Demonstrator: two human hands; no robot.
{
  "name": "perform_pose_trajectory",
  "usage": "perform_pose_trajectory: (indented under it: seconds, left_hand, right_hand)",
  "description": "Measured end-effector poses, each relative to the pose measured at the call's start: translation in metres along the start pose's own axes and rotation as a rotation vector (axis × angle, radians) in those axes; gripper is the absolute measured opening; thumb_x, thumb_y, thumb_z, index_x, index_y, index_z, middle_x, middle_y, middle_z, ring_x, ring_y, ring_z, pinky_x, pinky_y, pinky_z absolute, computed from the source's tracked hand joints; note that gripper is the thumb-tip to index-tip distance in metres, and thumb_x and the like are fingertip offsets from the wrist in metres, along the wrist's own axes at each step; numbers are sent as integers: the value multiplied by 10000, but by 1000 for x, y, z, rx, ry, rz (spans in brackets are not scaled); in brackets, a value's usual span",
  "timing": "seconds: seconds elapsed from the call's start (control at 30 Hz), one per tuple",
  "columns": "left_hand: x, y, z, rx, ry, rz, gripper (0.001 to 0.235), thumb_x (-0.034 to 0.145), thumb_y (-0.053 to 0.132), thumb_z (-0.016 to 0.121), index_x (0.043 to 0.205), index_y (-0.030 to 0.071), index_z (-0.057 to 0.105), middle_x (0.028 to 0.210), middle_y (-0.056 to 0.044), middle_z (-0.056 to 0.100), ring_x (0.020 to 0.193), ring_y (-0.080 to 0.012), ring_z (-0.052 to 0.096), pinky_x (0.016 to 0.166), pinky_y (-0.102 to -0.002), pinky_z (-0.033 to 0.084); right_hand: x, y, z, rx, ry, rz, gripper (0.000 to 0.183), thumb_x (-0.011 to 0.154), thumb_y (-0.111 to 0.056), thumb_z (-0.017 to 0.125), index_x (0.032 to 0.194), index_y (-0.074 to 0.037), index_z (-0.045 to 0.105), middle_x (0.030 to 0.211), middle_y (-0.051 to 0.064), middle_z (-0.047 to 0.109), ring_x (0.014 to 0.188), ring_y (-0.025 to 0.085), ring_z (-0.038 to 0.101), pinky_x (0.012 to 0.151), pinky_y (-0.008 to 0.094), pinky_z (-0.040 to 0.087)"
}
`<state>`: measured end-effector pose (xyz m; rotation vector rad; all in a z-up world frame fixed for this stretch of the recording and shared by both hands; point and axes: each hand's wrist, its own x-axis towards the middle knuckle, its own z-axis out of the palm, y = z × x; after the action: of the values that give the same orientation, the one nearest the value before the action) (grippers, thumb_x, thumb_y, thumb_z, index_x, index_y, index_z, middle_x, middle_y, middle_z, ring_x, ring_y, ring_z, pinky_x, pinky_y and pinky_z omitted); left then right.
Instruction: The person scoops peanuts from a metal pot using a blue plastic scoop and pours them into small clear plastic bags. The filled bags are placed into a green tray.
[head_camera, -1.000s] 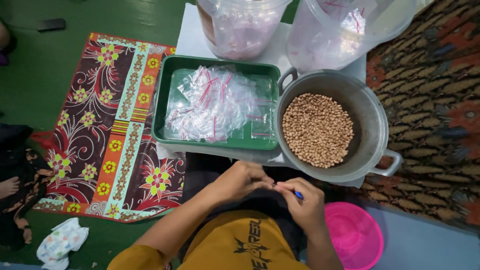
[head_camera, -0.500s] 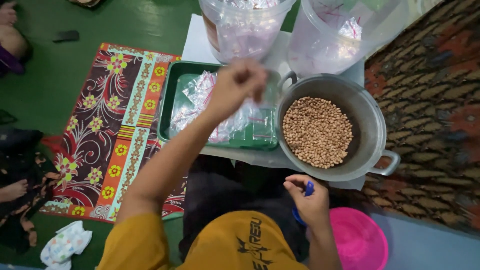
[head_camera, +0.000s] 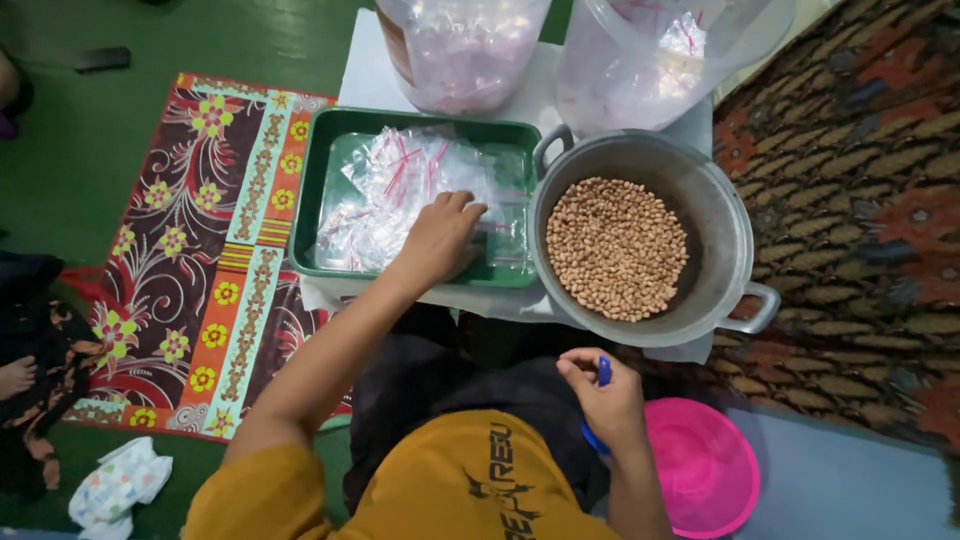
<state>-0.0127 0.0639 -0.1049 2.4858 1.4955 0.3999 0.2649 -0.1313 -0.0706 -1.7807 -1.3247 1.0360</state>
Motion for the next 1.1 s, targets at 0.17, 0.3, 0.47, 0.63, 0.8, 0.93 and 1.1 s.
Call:
perform_pose_trajectory:
  seconds: [0.17,0.3,0.47,0.63,0.8,0.93,1.1]
  left_hand:
    - [-10,-14,18,-45,150,52,84,759,-7,675,689,11,632,773,-142,590,709,-377,557,528,-489,429]
    - [-11,-11,10,-77,141,16,217,810,-51,628,1024,-20,614,936,-191,600,800,-424,606,601,-511,482]
    - [-9,-18,20,80,150,13,185,876,178,733,1051,138,781,952,-116,694,853,-311,686,693,-423,586]
    - [-6,-24,38,114,177,57,72,907,149,731,936,121,791,856,-116,698,780,-268,686,665,-369,575]
    - [-8,-11,11,-138,203,-98,78,914,69,692,989,82,706,814,-103,681,777,-296,720,672,-361,599]
    - [-10,-4,-12,-483,245,-250,162,1012,122,592,1171,107,624,934,-236,703,909,-473,702,785,-567,590]
    - [-7,-16,-10,-848,453,-300,385,825,-66,741,1161,112,683,877,-124,713,836,-282,728,734,-368,649]
  right_hand:
    - [4,-7,8,-41,-50,-20,68,863,-172,799,891,-118,830,714,-38,731,629,51,567,644,227,477]
    - [3,-15,16,-18,-96,-88,47,853,-142,805,877,-105,821,784,-23,782,699,52,653,686,223,515]
    - [7,8,19,-61,-98,-36,90,809,-160,848,898,-162,846,746,54,794,638,120,729,573,277,571]
    - [3,8,18,-60,-89,-36,88,819,-131,837,905,-138,845,761,68,794,645,118,713,574,275,567]
    - [5,12,20,-66,-96,-28,86,825,-170,849,911,-164,849,766,38,787,641,95,693,569,249,557]
    - [4,9,23,-62,-106,-7,85,821,-150,855,906,-151,848,762,53,786,633,99,675,585,243,557]
    - [4,-2,25,-80,-123,-25,86,827,-153,857,912,-163,851,774,61,792,649,116,687,589,249,556]
